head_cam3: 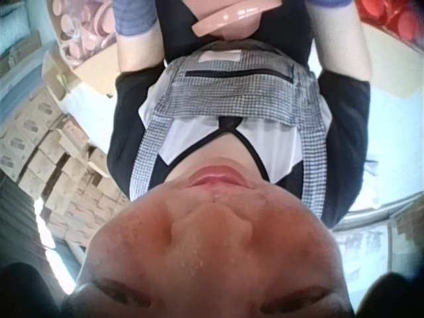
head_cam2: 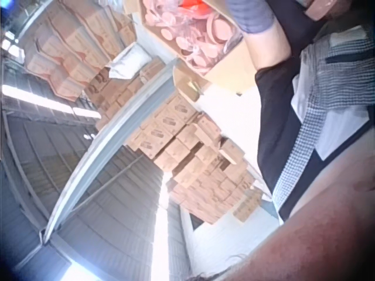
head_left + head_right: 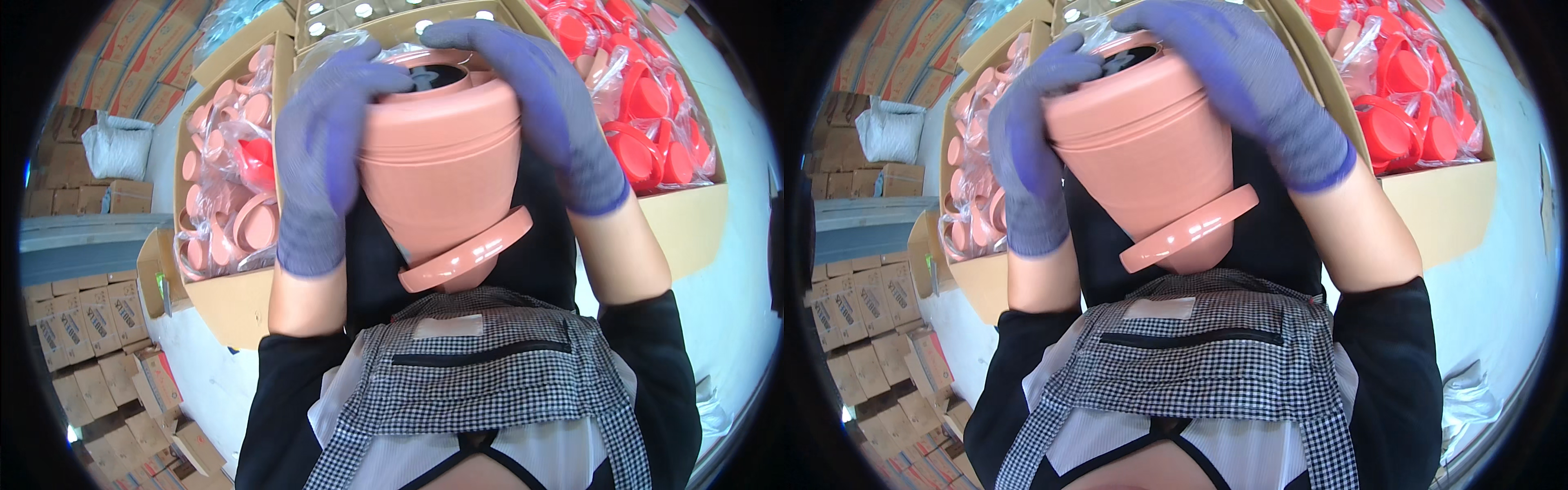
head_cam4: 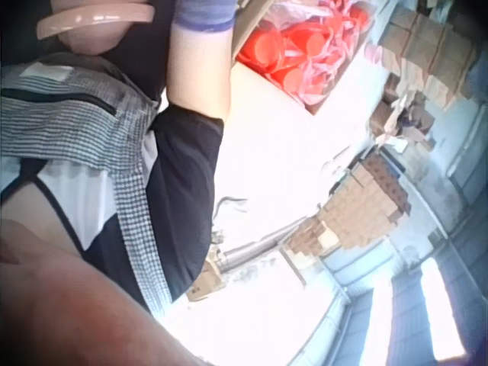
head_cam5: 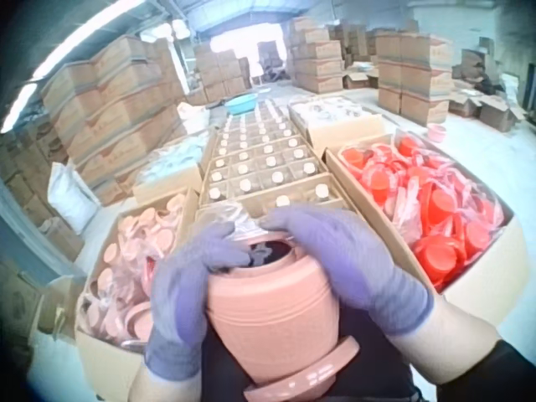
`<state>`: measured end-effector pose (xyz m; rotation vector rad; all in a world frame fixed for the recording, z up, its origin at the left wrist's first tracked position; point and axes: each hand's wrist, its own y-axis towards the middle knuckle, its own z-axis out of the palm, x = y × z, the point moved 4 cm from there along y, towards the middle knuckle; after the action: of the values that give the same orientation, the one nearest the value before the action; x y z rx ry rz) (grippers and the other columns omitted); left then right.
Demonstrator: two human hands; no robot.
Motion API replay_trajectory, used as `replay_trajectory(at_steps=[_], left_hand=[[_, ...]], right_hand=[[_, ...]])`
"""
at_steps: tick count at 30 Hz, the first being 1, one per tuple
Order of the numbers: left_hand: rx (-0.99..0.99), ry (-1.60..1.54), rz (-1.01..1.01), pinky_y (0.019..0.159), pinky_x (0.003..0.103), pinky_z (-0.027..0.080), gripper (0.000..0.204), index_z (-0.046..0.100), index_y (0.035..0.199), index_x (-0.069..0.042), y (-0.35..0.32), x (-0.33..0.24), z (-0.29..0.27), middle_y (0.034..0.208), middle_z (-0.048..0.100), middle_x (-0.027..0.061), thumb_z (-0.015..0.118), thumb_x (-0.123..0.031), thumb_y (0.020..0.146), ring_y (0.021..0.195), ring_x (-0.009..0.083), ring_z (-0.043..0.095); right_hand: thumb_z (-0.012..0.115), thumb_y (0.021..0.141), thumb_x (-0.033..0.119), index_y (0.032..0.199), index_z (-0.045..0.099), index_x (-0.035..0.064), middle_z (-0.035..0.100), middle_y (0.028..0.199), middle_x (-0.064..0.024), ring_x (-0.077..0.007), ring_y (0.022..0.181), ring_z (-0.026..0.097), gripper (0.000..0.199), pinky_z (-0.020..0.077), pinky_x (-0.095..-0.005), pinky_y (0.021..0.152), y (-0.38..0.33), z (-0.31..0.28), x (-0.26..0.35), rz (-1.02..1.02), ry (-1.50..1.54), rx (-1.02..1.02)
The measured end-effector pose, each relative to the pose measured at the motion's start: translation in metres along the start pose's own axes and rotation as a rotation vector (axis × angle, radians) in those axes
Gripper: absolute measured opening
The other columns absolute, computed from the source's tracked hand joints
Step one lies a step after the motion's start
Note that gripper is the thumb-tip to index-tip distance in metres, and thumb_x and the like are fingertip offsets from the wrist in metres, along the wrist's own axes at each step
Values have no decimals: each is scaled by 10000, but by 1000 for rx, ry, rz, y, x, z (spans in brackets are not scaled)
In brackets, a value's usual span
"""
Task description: The person assembles red and pink plastic pitchers by inserting a metal bowl into the body, securing a lid, and placing the completed unit into a plastic bag. The person repeats this process for multiple pitchers of both colors.
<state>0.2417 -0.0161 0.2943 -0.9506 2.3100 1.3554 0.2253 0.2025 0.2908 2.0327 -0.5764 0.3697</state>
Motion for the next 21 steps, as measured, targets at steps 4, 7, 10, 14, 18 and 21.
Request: replay_trajectory(at_steps=[4, 7, 10, 14, 18, 21], left_hand=[[64, 330, 110, 977, 463, 517, 522, 717, 1143, 13, 11, -74, 26, 1011, 747, 146, 647, -470, 956, 1069, 334, 696], [65, 593, -16, 962, 469, 515, 531, 713, 1135, 2, 22, -93, 67, 971, 735, 149, 725, -467, 885, 1009, 355, 695], [2, 800, 128, 894, 431, 541, 561, 707, 1153, -7, 37, -97, 87, 956, 725, 151, 759, -472, 843, 924, 365, 699], [171, 552, 101, 915, 394, 553, 540, 709, 1222, 12, 47, -90, 57, 1045, 743, 174, 772, -386, 863, 990, 378, 711], [230, -71, -212, 1006, 401, 525, 515, 722, 1229, -19, 40, -58, -4, 1226, 737, 173, 696, -409, 893, 1176, 353, 684], [35, -340, -301, 1037, 443, 497, 551, 739, 1207, -31, 25, -23, -11, 1248, 730, 162, 692, -441, 841, 1212, 385, 650]], right_hand=[[605, 1006, 151, 1366, 667, 33, 700, 1333, -137, -249, 1227, 666, 384, 512, -381, 1081, 9, 23, -68, 246, 785, 242], [580, 1010, 131, 1385, 652, 36, 701, 1329, -132, -224, 1228, 666, 394, 518, -367, 1078, 13, 39, -92, 177, 477, 320], [574, 1026, 176, 1401, 636, 34, 678, 1364, -146, -238, 1249, 656, 406, 512, -374, 1090, 24, 50, -107, 134, 340, 384], [567, 1052, 254, 1416, 619, 25, 643, 1420, -167, -266, 1285, 638, 433, 496, -389, 1114, 41, 39, -93, 78, 258, 433], [590, 1026, 259, 1413, 637, 54, 647, 1416, -157, -302, 1313, 619, 440, 470, -413, 1133, 24, -5, -25, 167, 431, 58], [557, 1024, 297, 1358, 683, 40, 658, 1401, -155, -307, 1315, 616, 440, 445, -405, 1152, -1, -12, 20, -96, 17, 59]])
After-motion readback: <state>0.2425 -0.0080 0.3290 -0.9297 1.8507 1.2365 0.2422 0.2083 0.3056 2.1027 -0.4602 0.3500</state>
